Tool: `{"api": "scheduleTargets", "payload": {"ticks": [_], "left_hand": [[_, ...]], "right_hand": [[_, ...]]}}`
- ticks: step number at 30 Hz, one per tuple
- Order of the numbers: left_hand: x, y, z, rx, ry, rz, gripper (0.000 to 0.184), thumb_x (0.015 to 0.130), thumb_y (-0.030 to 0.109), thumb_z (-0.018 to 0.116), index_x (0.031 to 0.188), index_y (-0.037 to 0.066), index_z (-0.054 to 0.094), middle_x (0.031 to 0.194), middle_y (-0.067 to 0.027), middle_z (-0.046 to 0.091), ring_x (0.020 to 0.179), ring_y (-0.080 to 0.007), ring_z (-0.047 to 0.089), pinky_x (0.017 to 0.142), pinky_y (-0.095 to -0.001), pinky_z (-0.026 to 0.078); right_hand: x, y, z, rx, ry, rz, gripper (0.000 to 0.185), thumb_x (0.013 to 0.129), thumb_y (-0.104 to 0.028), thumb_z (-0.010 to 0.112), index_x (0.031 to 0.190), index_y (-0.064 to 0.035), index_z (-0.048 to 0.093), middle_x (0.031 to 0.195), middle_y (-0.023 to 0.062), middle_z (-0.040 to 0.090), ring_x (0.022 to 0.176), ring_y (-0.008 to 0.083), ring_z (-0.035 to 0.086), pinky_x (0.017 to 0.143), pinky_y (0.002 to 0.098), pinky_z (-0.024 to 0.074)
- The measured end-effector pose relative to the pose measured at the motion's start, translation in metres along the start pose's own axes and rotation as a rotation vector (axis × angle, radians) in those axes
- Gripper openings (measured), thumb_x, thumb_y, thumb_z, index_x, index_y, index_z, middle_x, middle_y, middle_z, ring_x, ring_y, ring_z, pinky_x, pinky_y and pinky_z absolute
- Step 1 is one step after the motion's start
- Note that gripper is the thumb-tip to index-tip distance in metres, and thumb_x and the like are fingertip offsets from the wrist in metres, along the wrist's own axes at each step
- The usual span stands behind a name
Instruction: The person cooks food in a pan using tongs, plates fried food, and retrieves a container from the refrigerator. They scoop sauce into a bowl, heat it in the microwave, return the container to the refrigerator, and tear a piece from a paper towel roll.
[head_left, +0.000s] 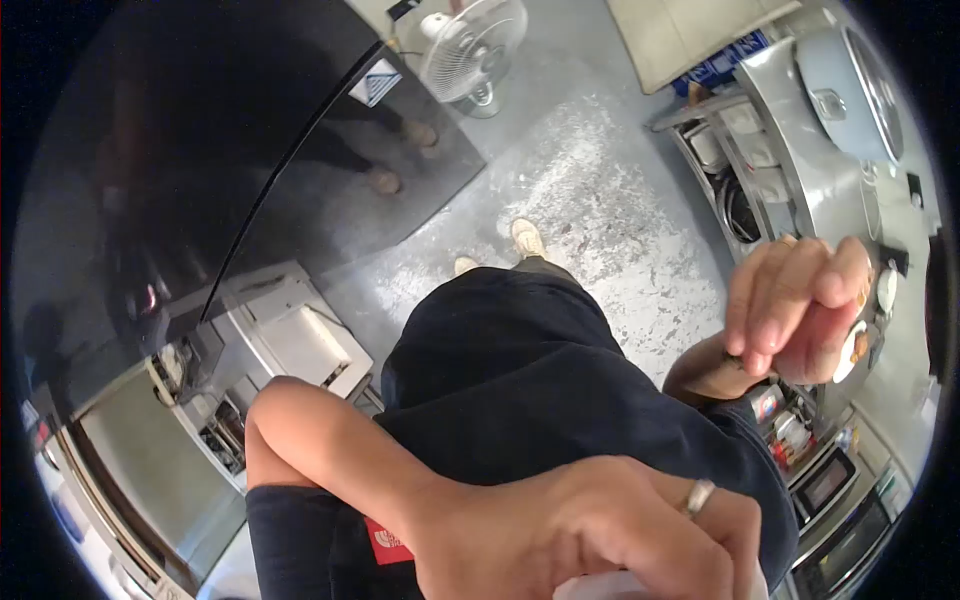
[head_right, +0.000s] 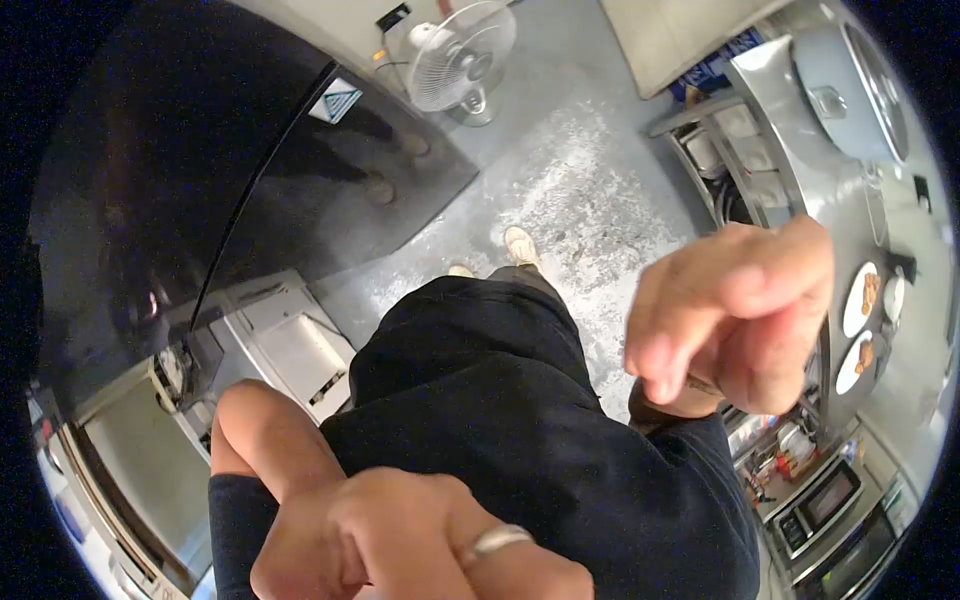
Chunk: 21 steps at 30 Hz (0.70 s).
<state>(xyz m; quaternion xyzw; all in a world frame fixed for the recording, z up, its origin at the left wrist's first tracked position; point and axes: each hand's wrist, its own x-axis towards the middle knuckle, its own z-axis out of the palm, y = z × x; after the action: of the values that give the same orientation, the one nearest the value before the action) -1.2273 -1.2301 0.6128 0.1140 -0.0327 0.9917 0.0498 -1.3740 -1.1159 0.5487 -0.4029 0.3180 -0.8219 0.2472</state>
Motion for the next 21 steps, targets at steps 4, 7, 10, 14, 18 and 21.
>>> {"api": "scheduleTargets", "payload": {"ticks": [4, 7, 10, 14, 18, 21], "left_hand": [[0.013, -0.007, -0.009, 0.059, -0.099, 0.072, 0.021, 0.072, 0.002, 0.061, 0.087, -0.013, 0.06, 0.093, -0.0221, 0.056, 0.081, -0.0307, 0.058, 0.072, -0.0346, 0.048], [0.01, -0.02, -0.011, 0.087, -0.099, 0.134, 0.022, 0.072, 0.002, 0.061, 0.087, -0.013, 0.06, 0.092, -0.0235, 0.056, 0.082, -0.0334, 0.058, 0.075, -0.0371, 0.048], [0.017, -0.025, -0.018, 0.197, -0.162, 0.125, 0.023, 0.073, 0.005, 0.062, 0.088, -0.012, 0.06, 0.091, -0.0236, 0.057, 0.083, -0.0341, 0.058, 0.078, -0.0391, 0.047], [0.031, -0.025, -0.02, 0.386, -0.289, 0.008, 0.019, 0.075, 0.003, 0.061, 0.089, -0.011, 0.06, 0.091, -0.0223, 0.058, 0.083, -0.0316, 0.059, 0.076, -0.0371, 0.047], [0.028, -0.038, -0.007, 0.37, -0.166, -0.206, 0.015, 0.076, -0.004, 0.058, 0.089, -0.012, 0.059, 0.09, -0.0232, 0.058, 0.079, -0.0264, 0.06, 0.067, -0.0304, 0.047], [0.028, -0.044, 0.001, 0.3, -0.002, -0.361, 0.017, 0.079, 0.004, 0.056, 0.088, -0.011, 0.058, 0.083, -0.0235, 0.058, 0.073, -0.0275, 0.059, 0.063, -0.0334, 0.046]], "right_hand": [[-0.013, -0.001, 0.003, -0.048, 0.202, -0.04, 0.026, 0.088, -0.016, 0.048, 0.094, 0.0086, 0.05, 0.066, 0.0245, 0.059, 0.042, 0.0185, 0.054, 0.039, 0.0264, 0.0456], [-0.025, -0.009, 0.002, -0.102, 0.354, -0.019, 0.026, 0.085, -0.015, 0.052, 0.088, 0.0111, 0.054, 0.063, 0.0252, 0.058, 0.041, 0.0201, 0.055, 0.037, 0.0261, 0.0451], [-0.036, -0.02, -0.001, -0.138, 0.418, -0.004, 0.026, 0.084, -0.014, 0.053, 0.088, 0.0119, 0.055, 0.066, 0.0244, 0.059, 0.046, 0.021, 0.057, 0.04, 0.027, 0.0464], [-0.048, -0.037, -0.007, -0.23, 0.435, 0.033, 0.022, 0.084, -0.01, 0.052, 0.089, 0.012, 0.055, 0.069, 0.0222, 0.06, 0.05, 0.0208, 0.059, 0.045, 0.0278, 0.0483], [-0.057, -0.042, -0.009, -0.255, 0.446, -0.002, 0.021, 0.084, -0.008, 0.051, 0.09, 0.0117, 0.056, 0.069, 0.0219, 0.061, 0.051, 0.0192, 0.059, 0.046, 0.0266, 0.0482], [-0.073, -0.049, -0.015, -0.323, 0.45, -0.008, 0.019, 0.084, -0.006, 0.051, 0.091, 0.0106, 0.057, 0.07, 0.0197, 0.061, 0.054, 0.0178, 0.059, 0.048, 0.0255, 0.048]]}}
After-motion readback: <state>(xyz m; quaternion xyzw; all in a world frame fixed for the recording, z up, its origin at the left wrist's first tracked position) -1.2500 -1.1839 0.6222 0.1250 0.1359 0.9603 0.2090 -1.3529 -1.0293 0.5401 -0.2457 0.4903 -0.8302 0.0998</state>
